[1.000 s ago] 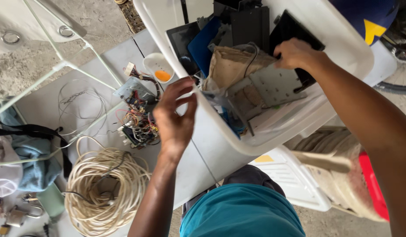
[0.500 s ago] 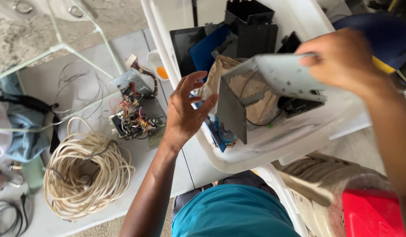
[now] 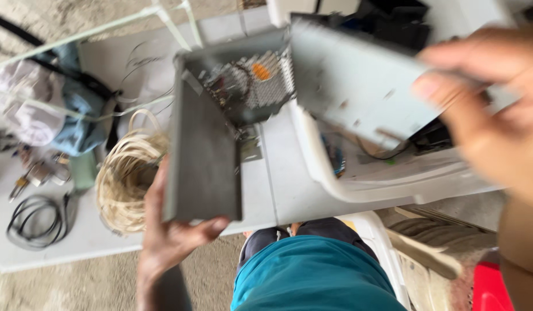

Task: The person sorts various electronic components and disassembled device parts from a large white bin onto a table, handling items such as a keyboard, internal screens, and circuit boards.

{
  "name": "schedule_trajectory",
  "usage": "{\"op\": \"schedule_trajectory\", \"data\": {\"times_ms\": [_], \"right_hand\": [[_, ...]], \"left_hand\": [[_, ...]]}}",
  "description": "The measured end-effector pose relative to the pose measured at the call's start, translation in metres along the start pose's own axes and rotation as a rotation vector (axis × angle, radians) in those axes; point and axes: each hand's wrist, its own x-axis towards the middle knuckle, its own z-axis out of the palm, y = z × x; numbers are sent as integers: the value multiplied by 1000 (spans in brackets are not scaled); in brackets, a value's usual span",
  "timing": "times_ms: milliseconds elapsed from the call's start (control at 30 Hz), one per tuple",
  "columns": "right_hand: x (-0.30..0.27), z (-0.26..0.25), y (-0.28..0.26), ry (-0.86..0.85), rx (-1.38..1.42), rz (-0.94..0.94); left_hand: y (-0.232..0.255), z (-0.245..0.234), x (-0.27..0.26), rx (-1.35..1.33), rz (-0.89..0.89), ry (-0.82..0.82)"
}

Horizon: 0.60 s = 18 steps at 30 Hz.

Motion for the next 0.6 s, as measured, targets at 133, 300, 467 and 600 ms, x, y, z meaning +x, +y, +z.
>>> {"op": "schedule_trajectory", "data": {"times_ms": [133, 300, 467, 600], "right_hand": [[-11, 50, -70, -214, 228, 99], [-57, 143, -84, -347, 209, -29], [-132, 238, -40, -322, 207, 161], [-177, 283, -9, -170, 158, 131]], "left_hand": [[-8, -79, -52, 107, -36, -91], [-53, -117, -88, 391, -595, -216], [-142, -98, -116, 527, -668, -32], [-187, -87, -113, 749, -425, -7]]}}
